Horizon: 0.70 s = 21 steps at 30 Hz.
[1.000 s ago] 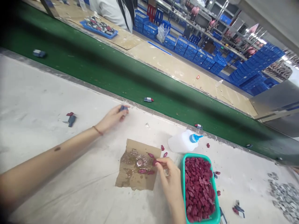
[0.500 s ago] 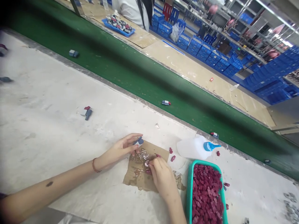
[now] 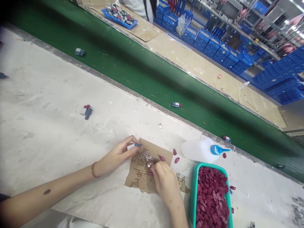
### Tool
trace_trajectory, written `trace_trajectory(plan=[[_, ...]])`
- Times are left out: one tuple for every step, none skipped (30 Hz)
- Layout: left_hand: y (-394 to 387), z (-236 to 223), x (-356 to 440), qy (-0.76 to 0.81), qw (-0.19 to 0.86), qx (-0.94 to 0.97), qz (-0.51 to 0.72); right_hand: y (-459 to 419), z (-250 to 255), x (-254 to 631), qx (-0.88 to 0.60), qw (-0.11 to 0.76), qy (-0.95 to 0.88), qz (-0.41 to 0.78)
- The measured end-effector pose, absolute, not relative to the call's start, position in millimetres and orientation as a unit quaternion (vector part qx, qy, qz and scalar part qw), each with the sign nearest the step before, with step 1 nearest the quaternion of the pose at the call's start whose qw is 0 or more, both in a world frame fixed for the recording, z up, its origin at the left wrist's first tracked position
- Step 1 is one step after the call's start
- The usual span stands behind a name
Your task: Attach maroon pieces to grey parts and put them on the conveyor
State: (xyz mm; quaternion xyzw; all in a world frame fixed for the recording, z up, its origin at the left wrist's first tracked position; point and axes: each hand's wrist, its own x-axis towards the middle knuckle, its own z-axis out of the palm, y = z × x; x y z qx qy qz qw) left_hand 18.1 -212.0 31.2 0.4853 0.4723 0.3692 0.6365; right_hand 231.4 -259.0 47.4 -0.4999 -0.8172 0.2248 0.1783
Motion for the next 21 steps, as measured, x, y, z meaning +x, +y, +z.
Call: trace_trajectory(plan=[[-211, 31, 17, 0.467, 0.636, 0.484, 0.378, -260, 47, 232, -0.499, 0.185, -0.815, 0.229], [-210, 30, 16, 0.463, 0.635, 0.483, 0.386, -260, 47, 232, -0.498, 0.195, -0.811, 0.236], [-209, 29, 15, 0.462, 0.634, 0.481, 0.391, -260, 47, 232, -0.499, 0.208, -0.804, 0.247], [-208, 29, 15, 0.465, 0.633, 0.478, 0.393, -260, 47, 232, -0.501, 0.224, -0.793, 0.265], [-208, 29, 14, 0.47, 0.633, 0.473, 0.393, -260, 48, 232, -0.509, 0.242, -0.774, 0.289], [-208, 29, 13, 0.475, 0.635, 0.466, 0.393, -260, 48, 232, -0.518, 0.263, -0.75, 0.314], [-208, 29, 12, 0.475, 0.639, 0.457, 0.397, -261, 48, 233, -0.529, 0.289, -0.722, 0.339], [-209, 30, 12, 0.468, 0.646, 0.45, 0.401, -261, 47, 233, -0.539, 0.315, -0.692, 0.362], [-209, 31, 12, 0.457, 0.653, 0.448, 0.405, -261, 47, 233, -0.547, 0.342, -0.661, 0.385], [-210, 32, 12, 0.441, 0.659, 0.451, 0.408, -262, 46, 233, -0.551, 0.366, -0.63, 0.406], [-210, 33, 12, 0.423, 0.666, 0.459, 0.409, -262, 44, 232, -0.552, 0.39, -0.601, 0.428], [-211, 33, 12, 0.404, 0.672, 0.47, 0.405, -263, 43, 232, -0.551, 0.409, -0.572, 0.448], [-211, 33, 12, 0.386, 0.676, 0.484, 0.4, -263, 41, 232, -0.551, 0.425, -0.546, 0.467], [-211, 33, 12, 0.371, 0.677, 0.499, 0.395, -263, 40, 232, -0.55, 0.439, -0.522, 0.482], [-211, 32, 12, 0.358, 0.676, 0.511, 0.392, -263, 39, 233, -0.548, 0.449, -0.503, 0.495], [-211, 31, 12, 0.35, 0.674, 0.52, 0.392, -263, 38, 233, -0.547, 0.456, -0.488, 0.505], [-211, 30, 12, 0.346, 0.673, 0.523, 0.394, -262, 37, 234, -0.545, 0.461, -0.477, 0.513], [-211, 29, 13, 0.345, 0.676, 0.517, 0.396, -262, 37, 234, -0.543, 0.464, -0.468, 0.52], [-212, 29, 13, 0.345, 0.685, 0.503, 0.397, -262, 37, 235, -0.541, 0.467, -0.461, 0.525], [-213, 28, 14, 0.345, 0.701, 0.484, 0.394, -261, 36, 235, -0.539, 0.471, -0.456, 0.529], [-214, 28, 14, 0.342, 0.72, 0.462, 0.388, -261, 36, 235, -0.536, 0.475, -0.453, 0.531]])
